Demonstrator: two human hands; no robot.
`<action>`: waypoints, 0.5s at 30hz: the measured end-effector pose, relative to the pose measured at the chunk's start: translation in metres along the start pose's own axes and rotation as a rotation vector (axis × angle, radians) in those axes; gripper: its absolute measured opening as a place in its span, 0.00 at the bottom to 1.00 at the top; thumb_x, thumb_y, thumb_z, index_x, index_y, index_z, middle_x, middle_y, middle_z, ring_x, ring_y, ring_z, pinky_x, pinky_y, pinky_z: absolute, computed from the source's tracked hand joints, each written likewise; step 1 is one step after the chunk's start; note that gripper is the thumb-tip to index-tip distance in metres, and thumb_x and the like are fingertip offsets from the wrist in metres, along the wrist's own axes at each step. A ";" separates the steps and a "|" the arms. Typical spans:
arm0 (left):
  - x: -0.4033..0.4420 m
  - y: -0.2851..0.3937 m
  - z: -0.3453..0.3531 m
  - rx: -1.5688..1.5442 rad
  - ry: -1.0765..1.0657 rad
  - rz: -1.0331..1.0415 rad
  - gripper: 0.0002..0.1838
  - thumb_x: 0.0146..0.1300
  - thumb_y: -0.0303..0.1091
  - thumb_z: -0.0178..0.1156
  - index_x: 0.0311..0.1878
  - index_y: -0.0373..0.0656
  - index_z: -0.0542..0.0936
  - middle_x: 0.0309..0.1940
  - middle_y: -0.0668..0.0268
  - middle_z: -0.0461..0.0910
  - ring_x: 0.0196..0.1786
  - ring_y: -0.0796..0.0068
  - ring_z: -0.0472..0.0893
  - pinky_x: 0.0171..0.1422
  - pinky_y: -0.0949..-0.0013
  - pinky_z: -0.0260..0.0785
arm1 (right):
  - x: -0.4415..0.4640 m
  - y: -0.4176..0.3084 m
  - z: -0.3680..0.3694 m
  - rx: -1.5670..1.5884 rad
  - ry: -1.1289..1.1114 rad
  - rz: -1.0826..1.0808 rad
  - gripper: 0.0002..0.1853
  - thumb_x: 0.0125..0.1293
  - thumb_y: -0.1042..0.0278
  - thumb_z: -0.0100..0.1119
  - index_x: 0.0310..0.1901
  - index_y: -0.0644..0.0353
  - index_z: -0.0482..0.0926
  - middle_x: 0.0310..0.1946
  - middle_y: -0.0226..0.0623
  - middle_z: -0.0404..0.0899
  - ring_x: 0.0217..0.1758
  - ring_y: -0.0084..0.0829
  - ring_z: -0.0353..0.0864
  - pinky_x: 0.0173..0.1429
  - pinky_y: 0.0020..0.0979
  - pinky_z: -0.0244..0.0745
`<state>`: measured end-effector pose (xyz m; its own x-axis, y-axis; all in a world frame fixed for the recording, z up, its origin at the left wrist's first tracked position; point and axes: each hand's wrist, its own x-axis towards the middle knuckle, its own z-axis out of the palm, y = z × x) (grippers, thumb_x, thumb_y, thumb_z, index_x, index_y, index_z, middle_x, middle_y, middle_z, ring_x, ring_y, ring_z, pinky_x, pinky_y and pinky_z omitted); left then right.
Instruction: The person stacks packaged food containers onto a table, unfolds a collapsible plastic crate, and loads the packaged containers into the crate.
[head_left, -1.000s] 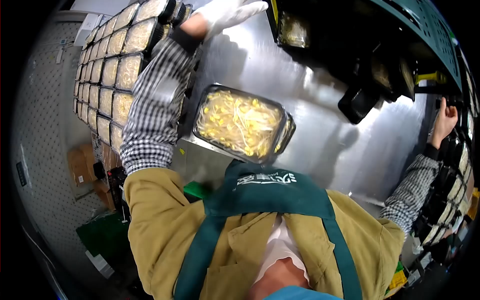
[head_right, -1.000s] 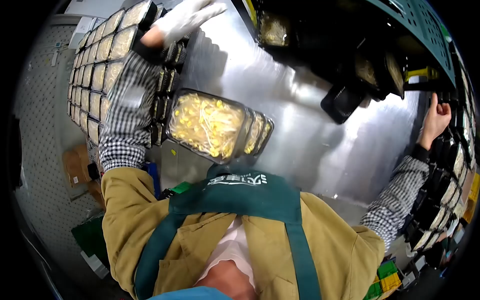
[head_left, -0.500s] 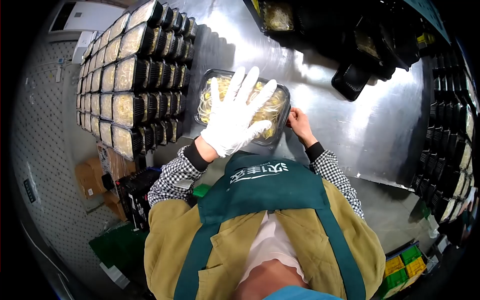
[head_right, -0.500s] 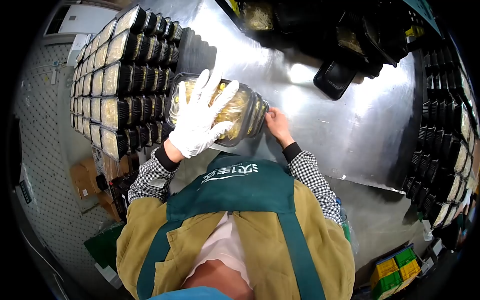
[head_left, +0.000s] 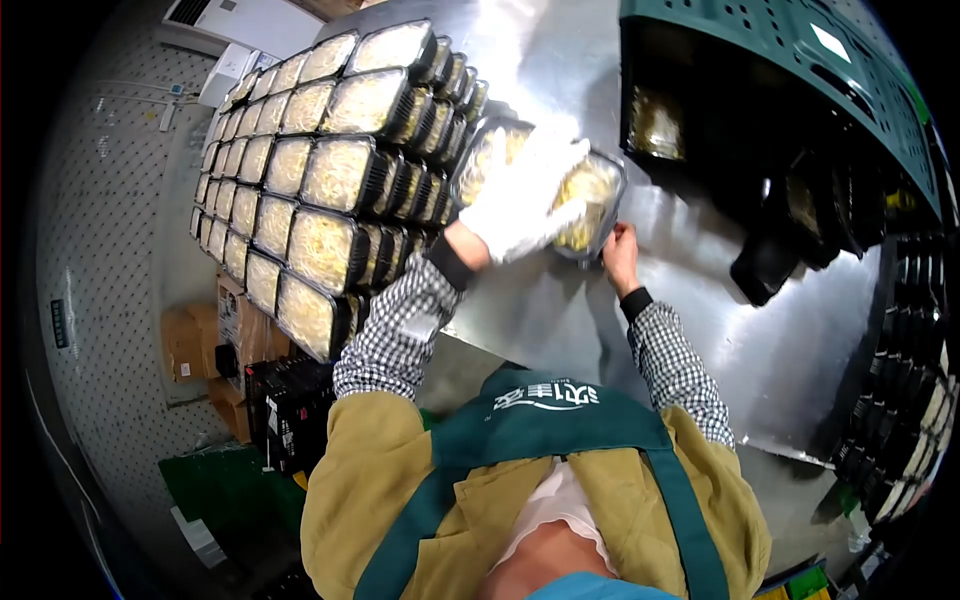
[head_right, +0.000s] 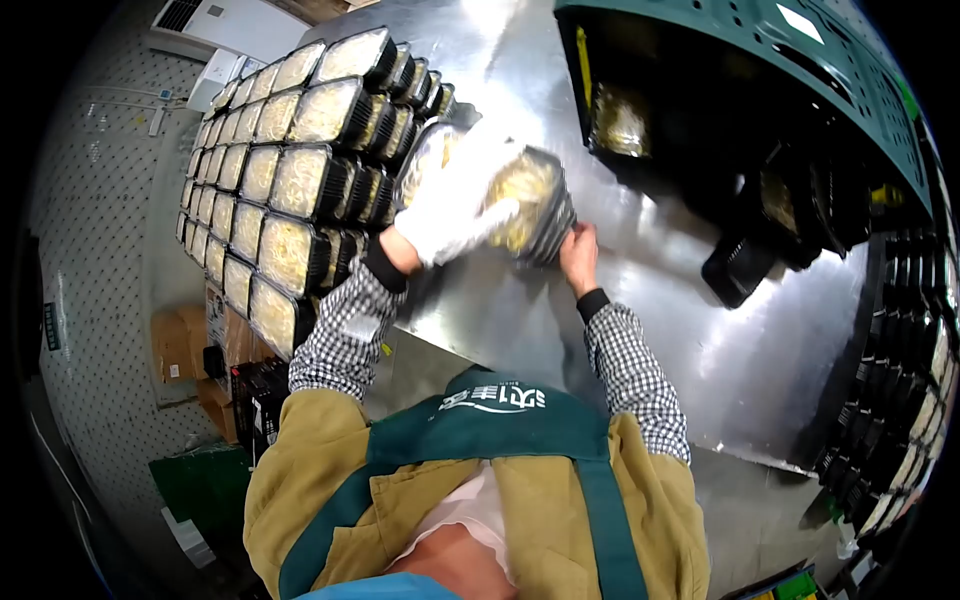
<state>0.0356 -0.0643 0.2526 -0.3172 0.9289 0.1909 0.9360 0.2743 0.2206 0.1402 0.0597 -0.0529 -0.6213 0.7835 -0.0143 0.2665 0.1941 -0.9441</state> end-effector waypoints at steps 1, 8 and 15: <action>0.016 -0.023 -0.002 0.031 0.017 0.005 0.32 0.63 0.49 0.53 0.68 0.47 0.63 0.69 0.53 0.58 0.72 0.52 0.56 0.73 0.41 0.36 | 0.026 0.001 0.021 -0.075 0.056 -0.070 0.13 0.65 0.63 0.52 0.43 0.65 0.67 0.31 0.51 0.76 0.36 0.48 0.77 0.44 0.41 0.71; 0.114 -0.171 -0.005 0.274 0.187 0.040 0.27 0.66 0.50 0.48 0.65 0.49 0.68 0.63 0.52 0.65 0.59 0.53 0.72 0.61 0.55 0.66 | 0.172 -0.068 0.084 -0.173 -0.020 0.015 0.17 0.64 0.60 0.52 0.45 0.68 0.70 0.40 0.56 0.78 0.45 0.54 0.78 0.49 0.44 0.70; 0.125 -0.204 -0.007 0.369 0.302 0.088 0.26 0.64 0.49 0.51 0.63 0.51 0.70 0.61 0.53 0.67 0.58 0.53 0.71 0.61 0.54 0.65 | 0.201 -0.093 0.132 -0.211 -0.039 0.002 0.15 0.67 0.63 0.49 0.49 0.65 0.69 0.44 0.56 0.77 0.48 0.54 0.76 0.52 0.43 0.70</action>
<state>-0.1964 -0.0066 0.2384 -0.2134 0.8539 0.4747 0.9355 0.3187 -0.1528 -0.1070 0.1208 -0.0116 -0.6475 0.7614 -0.0322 0.4135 0.3155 -0.8541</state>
